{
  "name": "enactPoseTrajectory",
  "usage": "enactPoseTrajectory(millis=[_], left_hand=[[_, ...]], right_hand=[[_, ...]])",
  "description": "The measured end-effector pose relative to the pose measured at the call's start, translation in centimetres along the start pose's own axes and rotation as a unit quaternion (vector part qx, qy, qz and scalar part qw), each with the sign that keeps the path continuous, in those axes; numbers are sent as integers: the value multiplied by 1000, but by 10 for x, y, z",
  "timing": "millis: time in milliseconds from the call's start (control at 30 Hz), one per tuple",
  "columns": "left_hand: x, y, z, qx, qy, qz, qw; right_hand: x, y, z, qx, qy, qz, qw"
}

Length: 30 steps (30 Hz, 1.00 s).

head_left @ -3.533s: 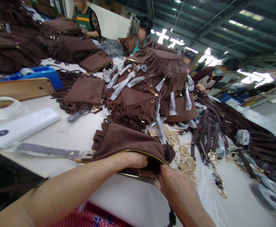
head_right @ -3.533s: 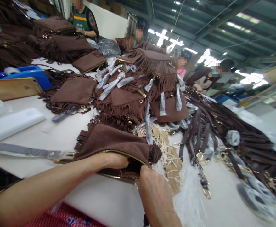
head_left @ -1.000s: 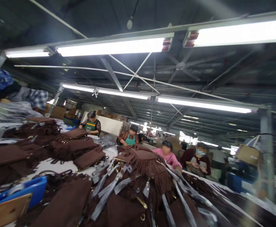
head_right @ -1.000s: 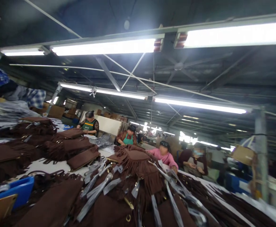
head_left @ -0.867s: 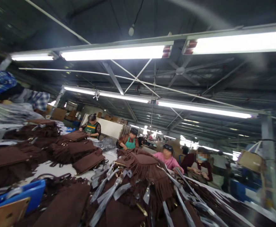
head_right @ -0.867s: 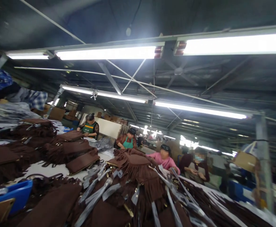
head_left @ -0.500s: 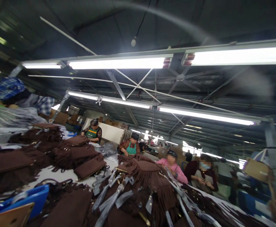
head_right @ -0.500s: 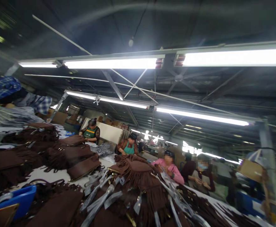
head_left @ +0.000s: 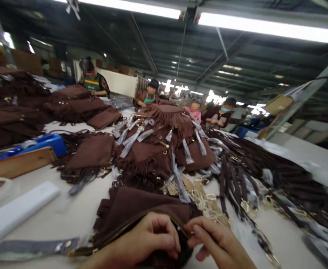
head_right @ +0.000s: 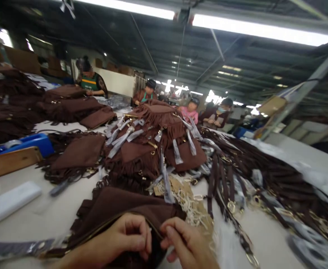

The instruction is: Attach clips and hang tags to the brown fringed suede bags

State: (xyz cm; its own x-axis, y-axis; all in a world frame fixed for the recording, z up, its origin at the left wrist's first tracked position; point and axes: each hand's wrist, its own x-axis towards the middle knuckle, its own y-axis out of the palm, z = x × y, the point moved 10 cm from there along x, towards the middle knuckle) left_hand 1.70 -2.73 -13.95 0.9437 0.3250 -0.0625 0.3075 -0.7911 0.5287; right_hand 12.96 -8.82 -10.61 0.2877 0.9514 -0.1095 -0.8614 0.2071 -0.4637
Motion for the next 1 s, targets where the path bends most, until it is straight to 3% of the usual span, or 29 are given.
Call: enactPoseTrajectory(millis=[67, 200, 367, 600, 800, 1000], left_hand=[[3, 4, -8, 30, 17, 6, 999], [2, 7, -16, 39, 23, 9, 999], [6, 0, -9, 16, 19, -1, 1000], [7, -3, -3, 21, -14, -24, 999], [7, -6, -13, 67, 16, -47, 997], [9, -19, -1, 51, -35, -88, 994]], right_hand=[[-3, 2, -4, 10, -2, -23, 1000], [-4, 6, 17, 69, -64, -65, 993], [6, 30, 20, 138, -64, -17, 988], [6, 23, 26, 86, -149, -85, 981], [4, 24, -2, 195, -27, -91, 976], [3, 21, -1, 149, -42, -125, 980]])
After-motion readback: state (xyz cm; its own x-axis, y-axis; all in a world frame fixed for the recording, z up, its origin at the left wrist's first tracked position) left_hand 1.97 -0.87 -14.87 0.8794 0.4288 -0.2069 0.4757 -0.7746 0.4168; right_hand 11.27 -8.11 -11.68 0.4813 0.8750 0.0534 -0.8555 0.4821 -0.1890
